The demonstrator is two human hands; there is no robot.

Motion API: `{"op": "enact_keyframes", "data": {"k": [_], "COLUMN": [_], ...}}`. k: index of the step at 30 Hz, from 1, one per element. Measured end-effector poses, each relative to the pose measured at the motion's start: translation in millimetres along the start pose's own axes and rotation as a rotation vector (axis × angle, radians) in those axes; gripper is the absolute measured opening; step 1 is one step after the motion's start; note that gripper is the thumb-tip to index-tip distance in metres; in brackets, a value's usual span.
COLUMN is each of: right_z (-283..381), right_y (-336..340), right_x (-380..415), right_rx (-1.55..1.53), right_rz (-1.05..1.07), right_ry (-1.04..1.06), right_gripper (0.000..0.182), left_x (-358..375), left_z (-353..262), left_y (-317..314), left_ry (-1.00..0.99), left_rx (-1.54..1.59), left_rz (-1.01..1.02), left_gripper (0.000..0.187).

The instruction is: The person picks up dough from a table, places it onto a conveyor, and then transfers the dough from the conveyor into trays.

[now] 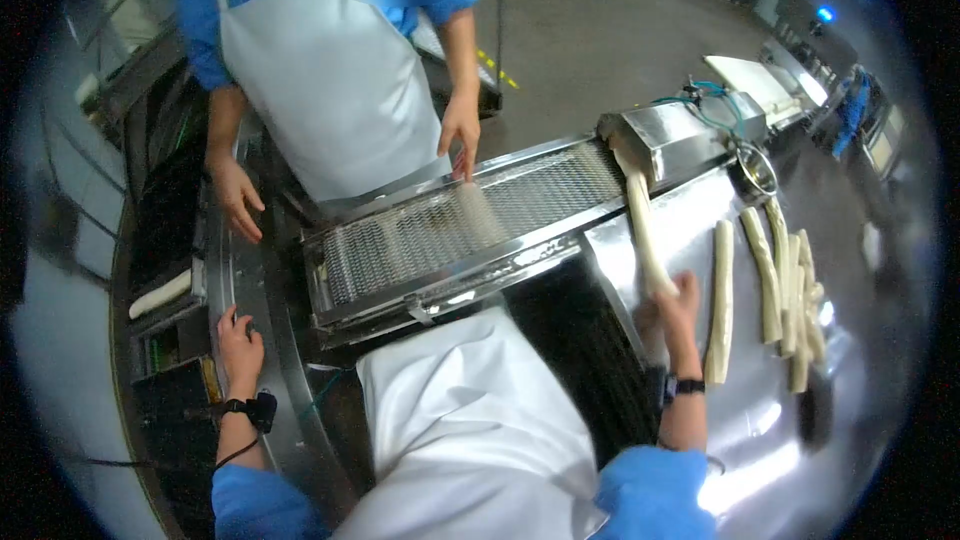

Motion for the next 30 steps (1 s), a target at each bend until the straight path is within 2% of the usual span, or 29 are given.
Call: {"op": "enact_keyframes", "data": {"k": [1,2,3,5,7,8,10,12,14,15,16,18,19,20,22,23,25,27,29,30], "right_z": [-6,-16,-45,-63,-18,-4,20,33,51,58,65,71,53,43,17,-7,-50,-32,-42,-58], "right_y": [24,44,57,76,69,63,50,26,1,-5,-7,-8,-11,-6,9,22,47,67,75,83], "right_x": [22,37,45,57,74,74,71,56,33,25,16,-2,-17,-32,-62,-71,-77,-42,-8,3], "right_rx": [0.053,0.105,0.071,0.259,0.532,0.509,0.947,0.929,0.885,0.872,0.867,0.721,0.646,0.635,0.923,0.924,1.081,1.078,1.184,1.059], "right_rz": [-0.039,-0.057,-0.146,-0.141,-0.197,-0.203,-0.18,-0.158,-0.019,-0.019,-0.019,0.108,0.047,0.047,0.132,0.135,-0.206,-0.311,-0.56,-0.383], "right_ry": [0.028,-0.033,0.002,0.076,-0.048,-0.024,0.472,0.587,0.598,0.58,0.597,0.35,0.331,0.347,-0.001,0.006,0.211,0.225,0.375,0.179], "right_gripper": [0.023,0.024,0.025,0.032,0.051,0.051,0.065,0.066,0.061,0.053,0.053,0.047,0.036,0.036,0.027,0.027,0.024,0.029,0.041,0.051], "left_x": [0,0,1,-2,-3,-4,-3,3,6,10,14,19,22,22,18,19,22,32,52,61], "left_z": [-2,-3,-5,-4,-4,-5,-8,-9,-10,-10,-9,-8,-8,-6,2,6,15,46,61,66], "left_y": [0,0,0,5,5,6,8,8,10,11,12,16,20,27,53,67,96,102,97,91], "left_ry": [0.023,0.02,0.014,0.018,0.033,0.043,0.036,0.043,0.035,0.018,0.032,0.018,0.038,0.046,0.045,-0.008,0.127,0.301,0.524,0.526], "left_rx": [-0.015,-0.009,-0.009,-0.015,-0.003,-0.003,0.035,0.039,0.079,0.081,0.081,0.115,0.16,0.156,0.246,0.219,0.136,0.043,-0.004,-0.002], "left_rz": [0.011,0.008,0.016,-0.015,0.032,0.0,0.023,-0.013,-0.005,-0.012,-0.023,-0.026,-0.065,-0.082,-0.137,-0.228,-0.252,-0.295,-0.3,-0.306], "left_gripper": [0.026,0.026,0.026,0.026,0.027,0.027,0.027,0.027,0.027,0.028,0.028,0.03,0.032,0.032,0.031,0.031,0.031,0.032,0.032,0.032]}}
Point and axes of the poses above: each hand's wrist, its own x-axis away from the middle knuckle, its own y-axis out of the back of the hand, z = x × y, the point moved 1 cm from there along -x, towards the middle knuckle, and after that the axes turned 6 degrees about x, right-handed, at the moved point
